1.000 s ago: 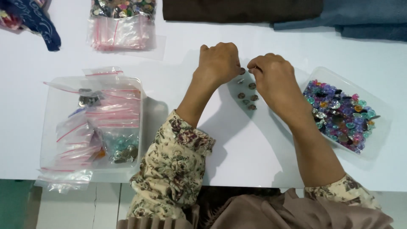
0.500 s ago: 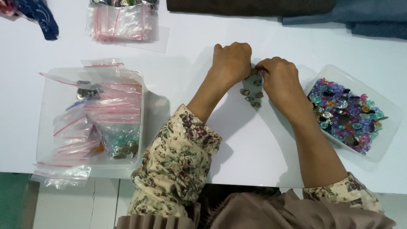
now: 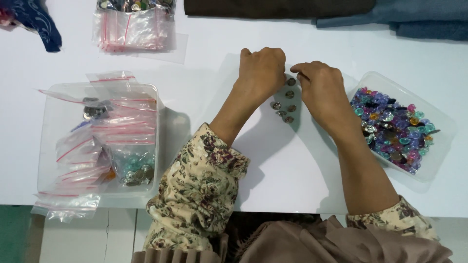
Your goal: Sorting small decorative buttons from a container and placing them into small plastic bags
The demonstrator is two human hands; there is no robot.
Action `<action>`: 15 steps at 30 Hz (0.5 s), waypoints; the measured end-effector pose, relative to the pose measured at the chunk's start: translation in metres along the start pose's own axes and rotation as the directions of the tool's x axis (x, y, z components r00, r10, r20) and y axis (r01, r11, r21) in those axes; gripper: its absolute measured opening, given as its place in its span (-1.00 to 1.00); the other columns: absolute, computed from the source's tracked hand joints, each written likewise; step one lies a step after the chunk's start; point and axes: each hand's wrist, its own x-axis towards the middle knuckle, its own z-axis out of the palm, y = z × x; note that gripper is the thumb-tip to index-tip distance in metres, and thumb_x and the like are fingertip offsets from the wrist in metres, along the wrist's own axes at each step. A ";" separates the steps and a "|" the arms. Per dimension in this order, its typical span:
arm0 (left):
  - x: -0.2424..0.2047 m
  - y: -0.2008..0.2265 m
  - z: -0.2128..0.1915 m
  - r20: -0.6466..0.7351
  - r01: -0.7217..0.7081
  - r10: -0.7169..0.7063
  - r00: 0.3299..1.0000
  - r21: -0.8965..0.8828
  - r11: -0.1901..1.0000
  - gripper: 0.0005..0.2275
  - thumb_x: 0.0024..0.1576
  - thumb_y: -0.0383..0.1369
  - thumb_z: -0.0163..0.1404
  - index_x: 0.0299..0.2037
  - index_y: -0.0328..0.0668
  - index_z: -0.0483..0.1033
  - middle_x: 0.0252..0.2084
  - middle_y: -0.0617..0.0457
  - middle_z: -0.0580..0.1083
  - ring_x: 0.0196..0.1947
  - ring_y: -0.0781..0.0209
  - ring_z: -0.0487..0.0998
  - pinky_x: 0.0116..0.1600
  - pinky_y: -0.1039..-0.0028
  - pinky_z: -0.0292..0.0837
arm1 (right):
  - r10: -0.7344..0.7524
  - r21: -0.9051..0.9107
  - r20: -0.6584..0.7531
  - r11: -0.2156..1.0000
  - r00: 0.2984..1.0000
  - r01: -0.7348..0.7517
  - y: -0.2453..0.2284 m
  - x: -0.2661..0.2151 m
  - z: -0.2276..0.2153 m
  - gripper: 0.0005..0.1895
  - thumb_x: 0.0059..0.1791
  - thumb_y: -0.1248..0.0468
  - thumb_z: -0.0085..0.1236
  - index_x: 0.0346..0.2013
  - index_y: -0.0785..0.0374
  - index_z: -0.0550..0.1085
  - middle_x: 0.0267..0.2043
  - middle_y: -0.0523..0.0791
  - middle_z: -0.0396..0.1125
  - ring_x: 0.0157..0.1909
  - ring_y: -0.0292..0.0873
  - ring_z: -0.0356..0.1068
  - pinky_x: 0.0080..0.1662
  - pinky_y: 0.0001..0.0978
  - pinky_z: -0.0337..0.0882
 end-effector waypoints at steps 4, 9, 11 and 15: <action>-0.018 0.016 -0.017 -0.108 -0.097 0.086 0.990 -0.105 0.990 -0.95 0.07 -0.34 0.06 -0.38 0.16 0.57 -0.50 0.28 0.54 -0.45 0.14 0.56 0.03 0.27 0.18 | -0.028 0.045 -0.102 0.998 0.994 0.033 -0.024 -0.011 -0.050 -0.76 0.10 0.50 0.04 0.01 0.45 0.59 -0.03 0.11 0.51 0.00 0.08 0.49 0.07 -0.11 0.42; -0.055 0.055 -0.048 -0.436 -0.535 0.418 0.797 -0.189 0.823 -0.88 0.17 -0.36 0.08 -0.14 -0.05 0.64 -0.19 -0.01 0.59 -0.16 -0.12 0.56 -0.09 0.05 0.35 | 0.089 -0.005 -0.150 0.996 0.985 -0.090 -0.030 -0.042 -0.114 -0.79 0.15 0.38 0.11 0.02 0.28 0.63 -0.10 -0.07 0.50 -0.22 -0.12 0.39 -0.10 -0.23 0.32; -0.065 0.070 -0.035 -0.421 -0.623 0.516 0.746 -0.169 0.764 -0.89 0.18 -0.38 0.06 -0.15 -0.04 0.63 -0.17 0.02 0.58 -0.14 -0.10 0.55 -0.09 0.08 0.34 | 0.158 0.013 -0.136 0.987 0.978 -0.157 -0.023 -0.062 -0.126 -0.83 0.13 0.37 0.14 -0.02 0.26 0.63 -0.06 -0.07 0.51 -0.11 -0.13 0.43 -0.11 -0.27 0.37; -0.081 0.096 -0.004 -0.262 -0.683 0.639 0.723 -0.135 0.718 -0.79 0.13 -0.55 -0.05 -0.18 -0.07 0.65 -0.19 0.04 0.52 -0.16 -0.09 0.48 -0.08 0.14 0.28 | 0.329 -0.122 0.001 0.937 0.944 -0.327 0.009 -0.096 -0.129 -0.83 0.00 0.26 0.14 -0.18 0.07 0.65 -0.05 -0.18 0.53 0.11 -0.11 0.42 0.07 -0.18 0.31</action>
